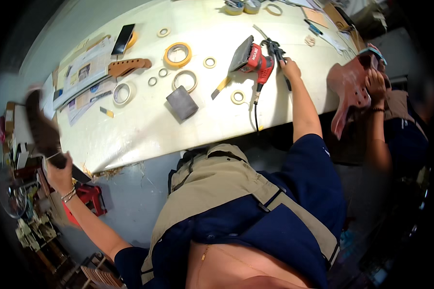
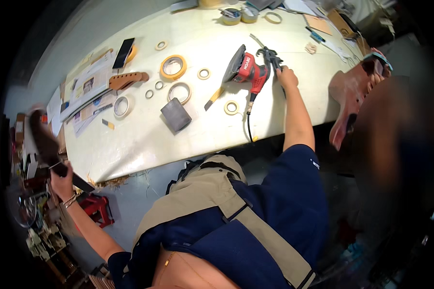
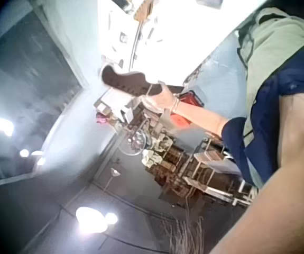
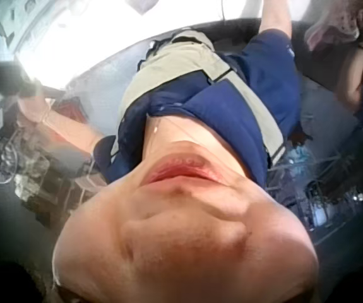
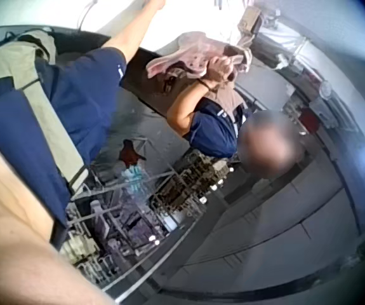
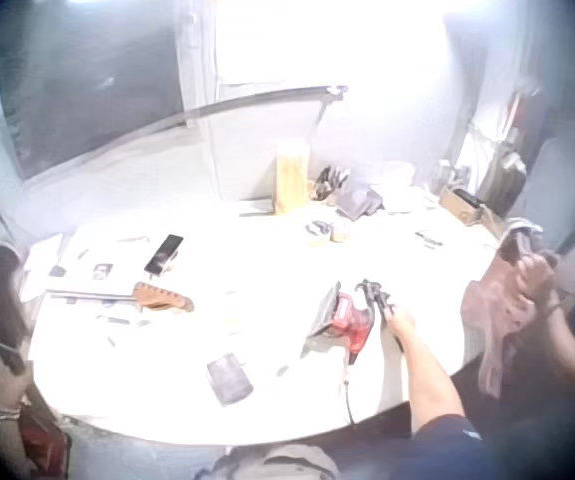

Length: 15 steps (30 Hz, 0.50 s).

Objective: The person sands a wooden guitar neck using masking tape, an electric sander, and sanding blocks. They apply tape to protect areas, then use the electric sander on the headstock and sides, followed by manual sanding with blocks on the fretboard and edges.

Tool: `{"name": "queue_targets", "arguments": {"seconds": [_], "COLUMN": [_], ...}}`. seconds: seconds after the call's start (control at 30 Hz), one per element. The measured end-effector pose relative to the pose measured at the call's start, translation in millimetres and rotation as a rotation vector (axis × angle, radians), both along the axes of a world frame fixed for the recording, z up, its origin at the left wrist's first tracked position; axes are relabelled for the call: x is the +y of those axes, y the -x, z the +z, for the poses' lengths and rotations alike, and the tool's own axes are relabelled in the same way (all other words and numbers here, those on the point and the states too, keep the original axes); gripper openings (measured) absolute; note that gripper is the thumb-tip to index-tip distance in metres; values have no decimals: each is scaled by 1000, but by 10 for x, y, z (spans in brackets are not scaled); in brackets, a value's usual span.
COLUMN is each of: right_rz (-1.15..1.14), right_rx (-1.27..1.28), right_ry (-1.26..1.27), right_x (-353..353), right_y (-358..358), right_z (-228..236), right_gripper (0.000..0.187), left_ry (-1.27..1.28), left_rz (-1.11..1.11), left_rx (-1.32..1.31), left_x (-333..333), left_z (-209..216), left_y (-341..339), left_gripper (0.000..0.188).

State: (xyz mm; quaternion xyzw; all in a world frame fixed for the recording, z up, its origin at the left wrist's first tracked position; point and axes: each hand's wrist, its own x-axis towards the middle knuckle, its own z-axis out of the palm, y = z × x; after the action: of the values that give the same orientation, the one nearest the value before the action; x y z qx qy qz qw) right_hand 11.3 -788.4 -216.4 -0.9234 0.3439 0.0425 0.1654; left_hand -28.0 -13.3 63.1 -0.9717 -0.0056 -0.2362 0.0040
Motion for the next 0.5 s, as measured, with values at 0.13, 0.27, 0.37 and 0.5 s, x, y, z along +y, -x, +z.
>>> {"name": "queue_targets", "arguments": {"seconds": [0.13, 0.27, 0.37, 0.5], "right_rz": [116, 59, -65, 430], "right_rx": [-99, -335, -654, -330], "right_ry": [-178, -719, -1343, -1701], "right_x": [-237, -633, -310, 657], "right_y": [71, -44, 81, 319], "right_z": [58, -45, 575, 1143], "right_gripper": [62, 43, 20, 60], "left_ry": [273, 890, 1186, 1297], "left_rz": [165, 153, 170, 336], "left_rx": [-336, -391, -494, -472], "left_x": [143, 33, -74, -8], "left_z": [143, -173, -677, -1333], "left_y": [750, 1529, 2073, 2599], "left_gripper": [34, 20, 21, 12]}}
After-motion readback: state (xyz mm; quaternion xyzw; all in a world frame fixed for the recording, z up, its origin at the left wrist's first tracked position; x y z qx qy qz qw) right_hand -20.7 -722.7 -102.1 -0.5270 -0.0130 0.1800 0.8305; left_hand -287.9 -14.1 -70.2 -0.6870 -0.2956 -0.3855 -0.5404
